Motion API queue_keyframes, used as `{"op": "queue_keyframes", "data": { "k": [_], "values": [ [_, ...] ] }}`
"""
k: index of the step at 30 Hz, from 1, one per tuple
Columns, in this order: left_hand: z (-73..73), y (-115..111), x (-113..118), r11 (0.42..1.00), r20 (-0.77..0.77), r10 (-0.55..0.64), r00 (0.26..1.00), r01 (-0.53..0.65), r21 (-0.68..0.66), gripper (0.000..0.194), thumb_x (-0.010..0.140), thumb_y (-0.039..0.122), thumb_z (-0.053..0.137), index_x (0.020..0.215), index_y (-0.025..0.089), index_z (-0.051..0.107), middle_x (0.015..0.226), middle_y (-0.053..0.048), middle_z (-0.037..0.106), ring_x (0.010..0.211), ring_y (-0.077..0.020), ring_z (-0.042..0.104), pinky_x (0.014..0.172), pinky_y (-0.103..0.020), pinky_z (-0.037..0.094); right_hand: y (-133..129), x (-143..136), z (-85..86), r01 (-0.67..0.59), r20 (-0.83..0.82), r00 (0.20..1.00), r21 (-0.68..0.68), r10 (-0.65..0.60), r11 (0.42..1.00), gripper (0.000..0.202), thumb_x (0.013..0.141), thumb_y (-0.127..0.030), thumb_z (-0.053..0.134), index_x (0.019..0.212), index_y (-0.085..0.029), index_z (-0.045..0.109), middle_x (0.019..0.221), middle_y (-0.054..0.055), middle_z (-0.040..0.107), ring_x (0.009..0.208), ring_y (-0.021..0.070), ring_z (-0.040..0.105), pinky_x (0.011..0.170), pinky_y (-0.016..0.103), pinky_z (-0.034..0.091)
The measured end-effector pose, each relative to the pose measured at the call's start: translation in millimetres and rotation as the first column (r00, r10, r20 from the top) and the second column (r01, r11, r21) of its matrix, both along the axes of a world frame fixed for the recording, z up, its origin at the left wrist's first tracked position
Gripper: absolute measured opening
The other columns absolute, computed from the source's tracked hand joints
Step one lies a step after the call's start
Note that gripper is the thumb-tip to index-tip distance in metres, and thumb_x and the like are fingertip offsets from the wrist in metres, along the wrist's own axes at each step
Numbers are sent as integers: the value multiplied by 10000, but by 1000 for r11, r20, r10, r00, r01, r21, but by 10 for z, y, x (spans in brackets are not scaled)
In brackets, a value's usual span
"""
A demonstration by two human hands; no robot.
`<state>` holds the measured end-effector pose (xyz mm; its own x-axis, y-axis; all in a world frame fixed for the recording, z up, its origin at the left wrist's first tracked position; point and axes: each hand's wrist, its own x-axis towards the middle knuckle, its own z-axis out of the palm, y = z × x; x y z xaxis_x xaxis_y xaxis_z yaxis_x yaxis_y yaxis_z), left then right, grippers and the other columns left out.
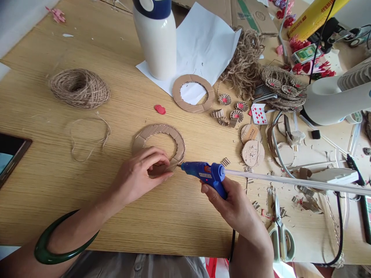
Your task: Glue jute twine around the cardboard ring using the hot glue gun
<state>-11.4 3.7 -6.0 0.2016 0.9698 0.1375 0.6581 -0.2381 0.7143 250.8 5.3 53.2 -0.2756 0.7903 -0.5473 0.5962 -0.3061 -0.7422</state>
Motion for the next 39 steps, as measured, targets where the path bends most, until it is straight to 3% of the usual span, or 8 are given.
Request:
{"op": "queue_keyframes", "data": {
  "k": [13, 19, 22, 39],
  "values": [
    [-4, 1, -10, 1000, 9, -7, 1000, 7, -4, 198, 805, 135, 785, 898, 203, 624, 997, -15, 675, 905, -183, 634, 747, -296, 518, 5, 33, -1, -8, -30, 1000, -16, 8, 1000, 476, 925, -631, 589, 858, -164, 645, 589, -23, 438, 481, 95, 379, 389, 229, 326],
    [29, 6, -11, 1000, 75, -6, 997, 7, -22, 132, 868, 237, 752, 914, 207, 632, 997, -31, 673, 947, -195, 639, 811, -318, 528, 29, 13, 54, 131, -83, 987, -54, -135, 990, 522, 888, -663, 625, 939, -146, 672, 605, -7, 488, 465, 87, 369, 385, 237, 334],
    [28, 10, -9, 1000, 126, 3, 992, -3, -7, 37, 924, 214, 681, 902, 208, 652, 1003, -34, 681, 965, -187, 648, 840, -316, 522, 40, -10, 69, 167, -103, 979, -74, -174, 983, 521, 877, -665, 640, 932, -148, 671, 585, -17, 472, 464, 86, 360, 388, 234, 330],
    [-1, -9, 0, 999, 52, -14, 999, 12, 35, 97, 872, 136, 722, 834, 206, 665, 1063, -26, 690, 989, -203, 656, 851, -343, 526, 33, 17, 9, 107, -74, 991, -82, -113, 991, 538, 889, -690, 603, 931, -155, 636, 556, -43, 438, 461, 91, 373, 396, 242, 303]
  ]
}}
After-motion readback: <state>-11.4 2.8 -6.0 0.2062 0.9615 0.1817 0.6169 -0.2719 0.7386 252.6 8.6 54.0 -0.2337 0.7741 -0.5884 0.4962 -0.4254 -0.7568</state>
